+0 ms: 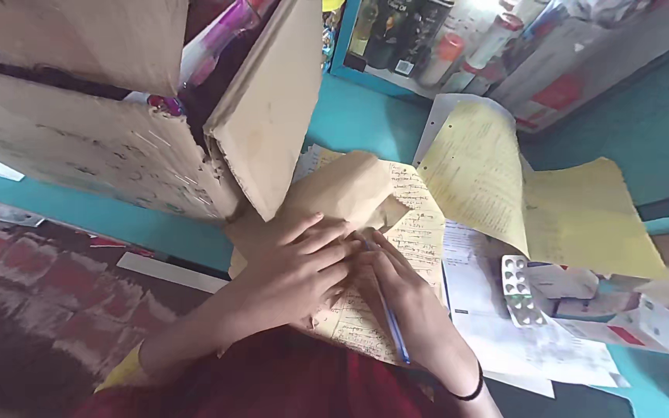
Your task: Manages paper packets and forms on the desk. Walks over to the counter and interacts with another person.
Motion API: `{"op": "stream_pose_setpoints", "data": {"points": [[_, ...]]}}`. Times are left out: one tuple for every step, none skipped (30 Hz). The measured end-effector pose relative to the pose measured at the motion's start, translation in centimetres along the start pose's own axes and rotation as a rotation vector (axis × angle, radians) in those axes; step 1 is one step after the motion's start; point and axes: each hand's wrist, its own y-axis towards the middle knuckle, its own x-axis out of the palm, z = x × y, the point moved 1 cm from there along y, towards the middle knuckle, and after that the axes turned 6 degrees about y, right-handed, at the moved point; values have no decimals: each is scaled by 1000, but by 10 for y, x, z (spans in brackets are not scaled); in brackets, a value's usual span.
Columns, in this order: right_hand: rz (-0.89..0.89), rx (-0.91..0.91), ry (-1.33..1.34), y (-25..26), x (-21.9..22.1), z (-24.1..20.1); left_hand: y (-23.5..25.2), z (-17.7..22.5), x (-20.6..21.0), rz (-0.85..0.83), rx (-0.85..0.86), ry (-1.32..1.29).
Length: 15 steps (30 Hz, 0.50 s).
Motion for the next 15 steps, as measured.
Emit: {"op": "stream_pose_setpoints", "data": {"points": [[-17, -4, -9, 2, 2, 1, 0, -1, 2, -35, -26, -1], [-38, -6, -28, 3, 3, 3, 0, -1, 3, -58, -49, 15], [-58, -6, -61, 4, 4, 4, -2, 0, 3, -76, -68, 33], [-67, -4, -103, 3, 5, 5, -3, 0, 3, -94, -81, 44], [-64, 3, -141, 2, 4, 6, -3, 0, 3, -105, -89, 51], [-56, 15, -164, 0, 4, 7, -3, -1, 4, -114, -90, 53], [-45, 26, -171, -2, 2, 9, -4, -2, 5, -122, -87, 43], [-29, 36, -174, -4, 0, 9, -5, -4, 6, -135, -78, 25], [4, 45, -163, -6, -3, 9, -6, -5, 6, -136, -63, 1], [45, 56, -131, -7, -7, 9, -8, -5, 7, -124, -44, -22], [85, 74, -83, -8, -12, 9, -11, -3, 6, -97, -26, -46], [128, 89, -39, -9, -18, 9, -14, 0, 3, -69, -9, -80], [160, 96, -17, -10, -24, 9, -19, 3, -1, -59, 2, -122], [177, 96, -9, -11, -31, 9, -25, 6, -6, -63, 8, -137], [180, 80, -19, -11, -38, 10, -31, 8, -10, -60, 8, -123]]}}
